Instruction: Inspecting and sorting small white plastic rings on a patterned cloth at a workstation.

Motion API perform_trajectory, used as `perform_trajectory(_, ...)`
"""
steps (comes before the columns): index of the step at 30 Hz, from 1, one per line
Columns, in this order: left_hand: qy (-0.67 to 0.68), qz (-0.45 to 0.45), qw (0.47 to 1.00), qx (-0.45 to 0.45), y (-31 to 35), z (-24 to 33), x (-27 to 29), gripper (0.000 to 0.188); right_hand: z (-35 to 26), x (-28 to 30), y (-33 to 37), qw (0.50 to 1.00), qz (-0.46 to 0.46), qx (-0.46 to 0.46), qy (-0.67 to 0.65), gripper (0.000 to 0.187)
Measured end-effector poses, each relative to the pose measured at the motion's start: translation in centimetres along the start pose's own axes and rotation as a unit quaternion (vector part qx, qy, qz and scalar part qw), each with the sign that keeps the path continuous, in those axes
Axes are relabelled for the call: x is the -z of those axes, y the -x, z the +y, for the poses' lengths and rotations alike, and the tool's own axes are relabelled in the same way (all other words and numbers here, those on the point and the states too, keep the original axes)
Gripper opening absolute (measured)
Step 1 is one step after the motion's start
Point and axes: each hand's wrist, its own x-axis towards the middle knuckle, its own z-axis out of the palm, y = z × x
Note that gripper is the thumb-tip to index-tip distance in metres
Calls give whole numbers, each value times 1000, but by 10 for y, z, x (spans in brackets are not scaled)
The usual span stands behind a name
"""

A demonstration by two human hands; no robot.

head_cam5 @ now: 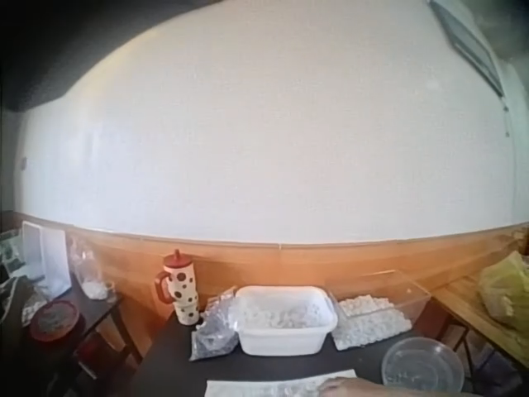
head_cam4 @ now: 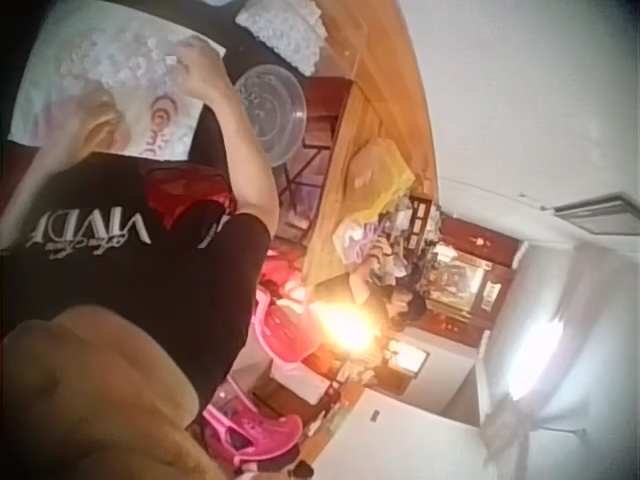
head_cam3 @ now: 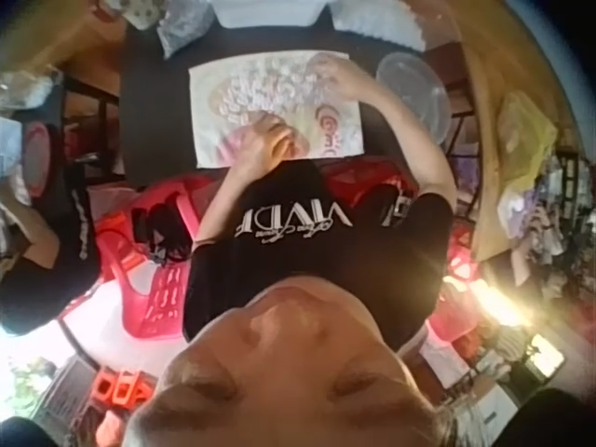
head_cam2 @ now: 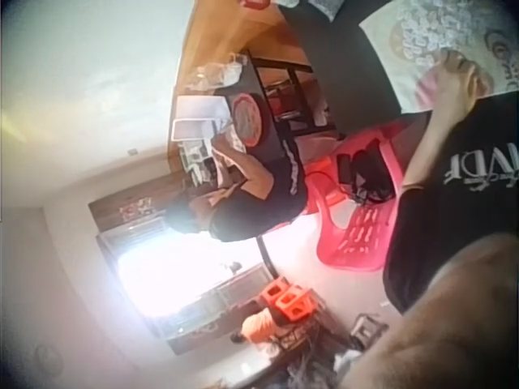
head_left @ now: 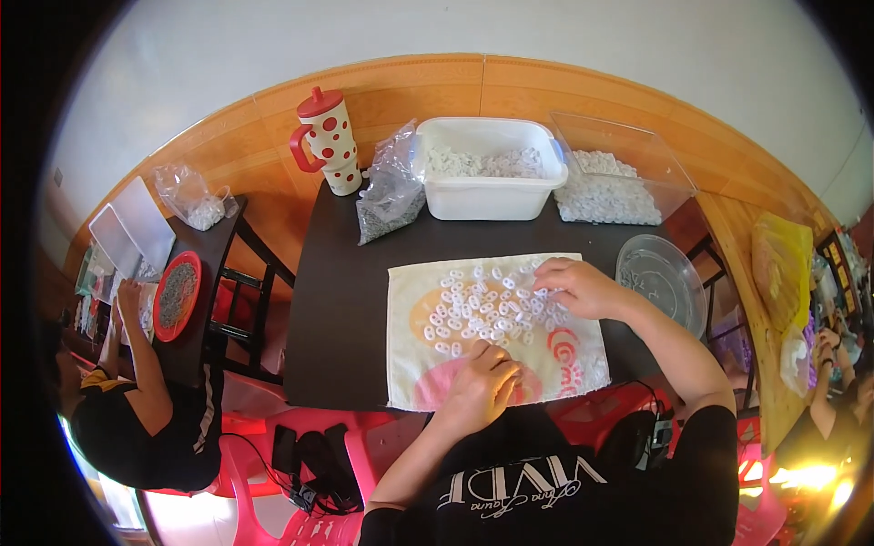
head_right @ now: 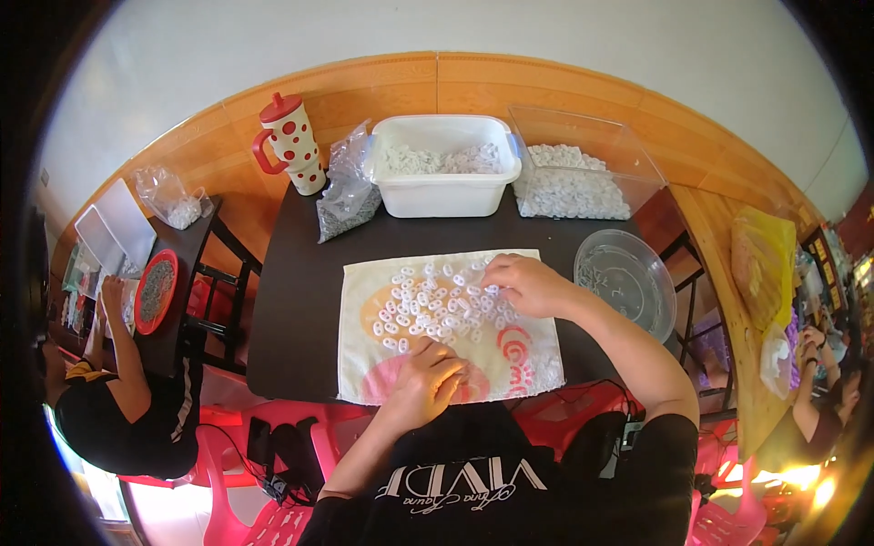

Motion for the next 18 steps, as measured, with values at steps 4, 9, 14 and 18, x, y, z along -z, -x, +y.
perform_trajectory(4, 4, 2, 1000, 1, 0, 0, 0, 20, -5, 5, 1, 998, 18, -41, -39, 21)
perform_trajectory(9, 3, 7, 1000, -2, -1, 1, -3, 19, -9, -21, -30, 999, 29, -3, 34, 16)
perform_trajectory(14, -5, 10, 1000, -6, -2, 3, -5, 19, -15, -35, -51, 997, 5, -39, 72, 11)
perform_trajectory(18, -1, 15, 1000, -7, 3, 0, -4, 20, -18, -35, -49, 998, 1, -25, 55, 10)
